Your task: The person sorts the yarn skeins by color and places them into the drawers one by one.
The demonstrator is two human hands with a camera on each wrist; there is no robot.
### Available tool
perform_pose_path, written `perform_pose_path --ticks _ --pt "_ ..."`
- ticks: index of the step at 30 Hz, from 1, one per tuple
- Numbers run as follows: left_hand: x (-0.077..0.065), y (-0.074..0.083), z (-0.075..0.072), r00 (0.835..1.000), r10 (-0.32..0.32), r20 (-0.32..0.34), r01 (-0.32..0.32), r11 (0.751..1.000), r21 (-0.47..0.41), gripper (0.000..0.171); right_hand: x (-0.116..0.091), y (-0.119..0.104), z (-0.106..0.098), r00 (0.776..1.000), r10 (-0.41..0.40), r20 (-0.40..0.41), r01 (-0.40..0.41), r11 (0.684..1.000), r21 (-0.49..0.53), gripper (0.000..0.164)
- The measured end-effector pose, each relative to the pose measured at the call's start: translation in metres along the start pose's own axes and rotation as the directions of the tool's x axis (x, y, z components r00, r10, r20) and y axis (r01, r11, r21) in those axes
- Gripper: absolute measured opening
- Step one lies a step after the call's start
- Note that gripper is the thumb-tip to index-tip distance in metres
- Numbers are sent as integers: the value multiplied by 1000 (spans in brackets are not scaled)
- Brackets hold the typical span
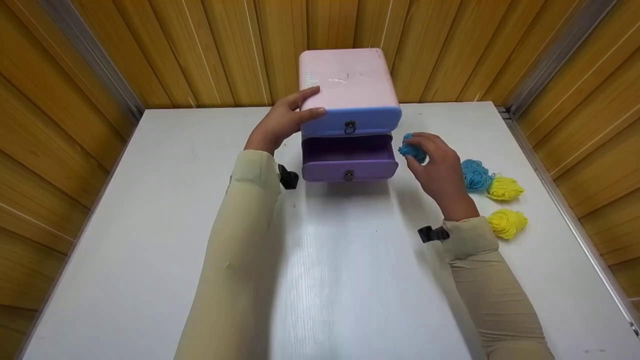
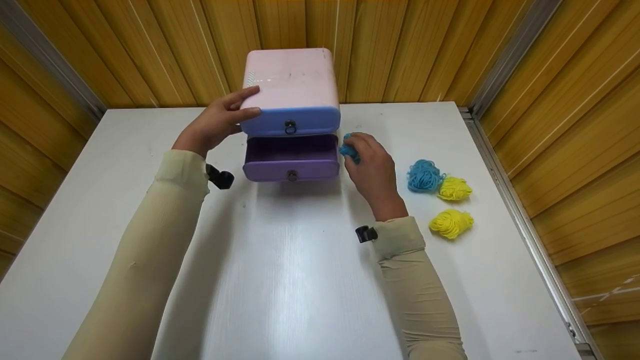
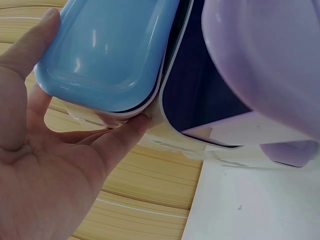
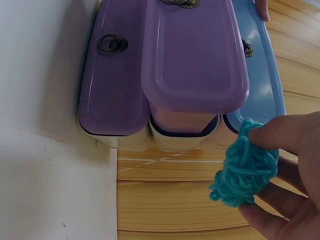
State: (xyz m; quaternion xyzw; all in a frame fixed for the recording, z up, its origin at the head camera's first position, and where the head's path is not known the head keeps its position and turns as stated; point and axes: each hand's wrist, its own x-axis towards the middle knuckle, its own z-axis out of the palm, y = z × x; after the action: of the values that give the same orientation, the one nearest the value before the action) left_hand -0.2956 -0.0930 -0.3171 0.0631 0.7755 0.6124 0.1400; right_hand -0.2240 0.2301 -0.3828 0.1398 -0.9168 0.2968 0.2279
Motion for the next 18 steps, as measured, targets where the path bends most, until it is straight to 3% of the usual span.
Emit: perform_pose_path --ticks 9,18 --pt "9 -12 -1 1000 12 -2 -12 1000 7 68 3 -5 4 999 -36 17 36 999 6 30" --pt "-4 4 1 1000 -4 5 4 1000 0 67 10 -16 10 996 -70 47 70 998 5 30"
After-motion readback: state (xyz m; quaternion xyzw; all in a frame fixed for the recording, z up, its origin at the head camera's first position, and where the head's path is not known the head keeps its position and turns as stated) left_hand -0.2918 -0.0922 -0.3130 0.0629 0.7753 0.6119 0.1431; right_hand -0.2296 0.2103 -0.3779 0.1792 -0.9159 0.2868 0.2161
